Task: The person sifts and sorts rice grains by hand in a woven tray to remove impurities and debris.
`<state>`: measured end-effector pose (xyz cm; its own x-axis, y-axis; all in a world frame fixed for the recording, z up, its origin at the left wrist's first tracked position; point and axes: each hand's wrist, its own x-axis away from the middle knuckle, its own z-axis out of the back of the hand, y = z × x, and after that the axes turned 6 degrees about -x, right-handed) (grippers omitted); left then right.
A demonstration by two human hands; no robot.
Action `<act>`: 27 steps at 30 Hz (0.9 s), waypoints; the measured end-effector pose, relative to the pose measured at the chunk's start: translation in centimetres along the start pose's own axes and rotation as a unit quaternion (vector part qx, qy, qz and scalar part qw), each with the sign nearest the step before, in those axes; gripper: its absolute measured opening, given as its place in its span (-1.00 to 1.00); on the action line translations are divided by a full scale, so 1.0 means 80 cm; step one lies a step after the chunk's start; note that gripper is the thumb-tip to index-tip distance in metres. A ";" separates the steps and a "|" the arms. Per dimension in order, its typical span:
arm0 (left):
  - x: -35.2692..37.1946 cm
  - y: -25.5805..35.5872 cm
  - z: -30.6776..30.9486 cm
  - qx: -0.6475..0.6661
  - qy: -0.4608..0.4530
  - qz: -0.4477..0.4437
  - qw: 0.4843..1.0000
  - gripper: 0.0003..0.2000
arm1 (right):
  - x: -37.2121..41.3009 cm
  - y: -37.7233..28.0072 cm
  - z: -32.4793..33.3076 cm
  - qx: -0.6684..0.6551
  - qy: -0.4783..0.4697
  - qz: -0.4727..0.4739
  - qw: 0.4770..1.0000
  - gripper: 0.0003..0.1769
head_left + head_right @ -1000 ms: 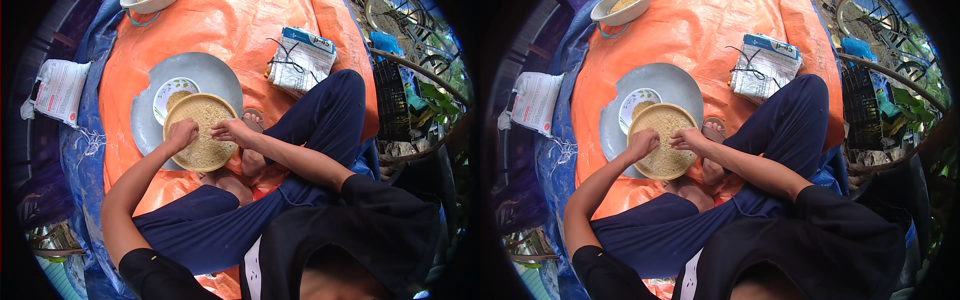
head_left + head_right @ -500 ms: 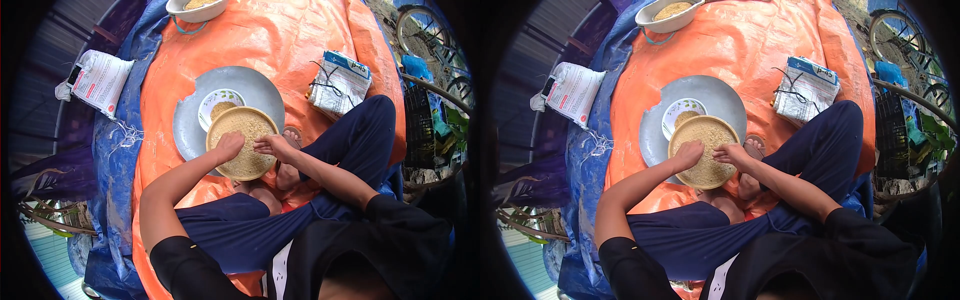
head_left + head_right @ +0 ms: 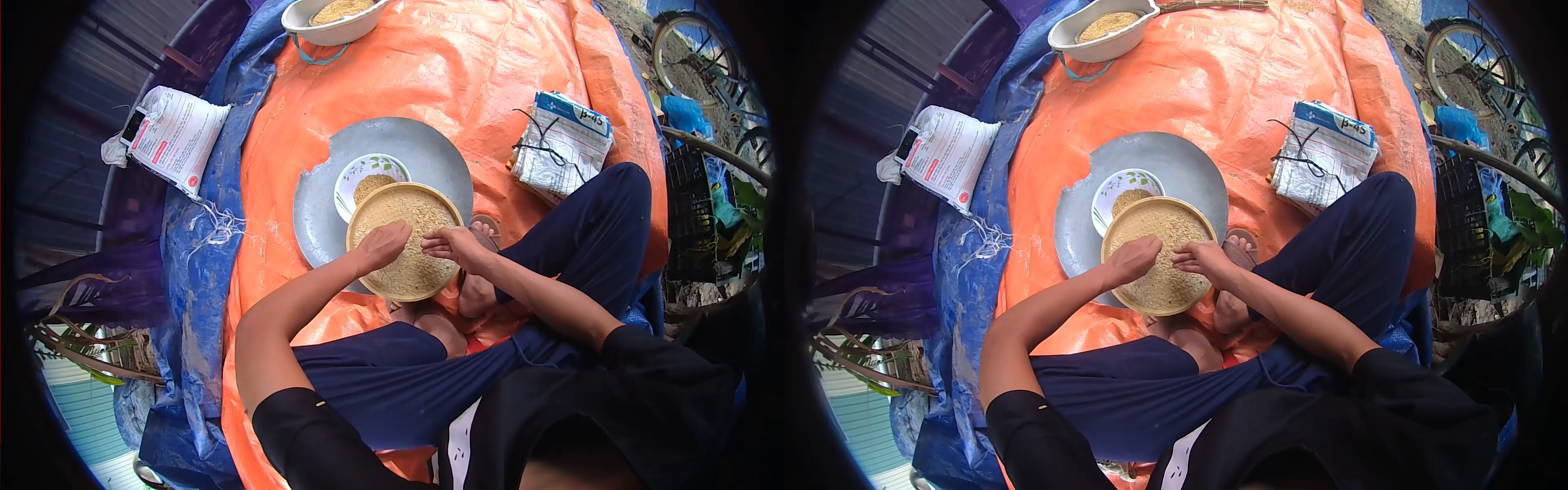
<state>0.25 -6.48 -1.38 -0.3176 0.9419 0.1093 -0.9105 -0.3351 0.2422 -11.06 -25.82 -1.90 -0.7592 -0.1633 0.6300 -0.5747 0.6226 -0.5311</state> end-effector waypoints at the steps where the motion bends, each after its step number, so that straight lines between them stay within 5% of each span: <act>1: -0.003 0.002 0.006 0.019 0.010 0.003 1.000 -0.88 | 0.000 0.001 0.000 -0.003 0.001 0.000 1.000 -0.57; 8: -0.034 0.030 0.033 0.112 0.136 -0.007 0.984 -0.87 | -0.004 0.000 0.006 -0.091 0.026 -0.035 0.995 -0.56; 14: -0.045 0.062 0.039 0.162 0.127 -0.008 0.979 -0.86 | -0.013 0.009 0.015 -0.119 0.026 -0.018 0.992 -0.57; 21: -0.031 0.039 0.041 0.110 0.078 0.118 0.984 -0.90 | -0.007 0.004 0.010 -0.125 0.003 -0.026 0.992 -0.56; 27: -0.002 0.011 0.010 -0.064 0.072 0.011 0.995 -0.88 | -0.003 0.000 0.004 -0.101 0.023 -0.018 0.994 -0.55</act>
<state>-0.31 -6.95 -0.41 -0.3649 0.9306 -0.0287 -0.9259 -0.3595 0.1160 -10.99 -26.03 -2.19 -0.7221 -0.1563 0.6739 -0.5242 0.7593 -0.3856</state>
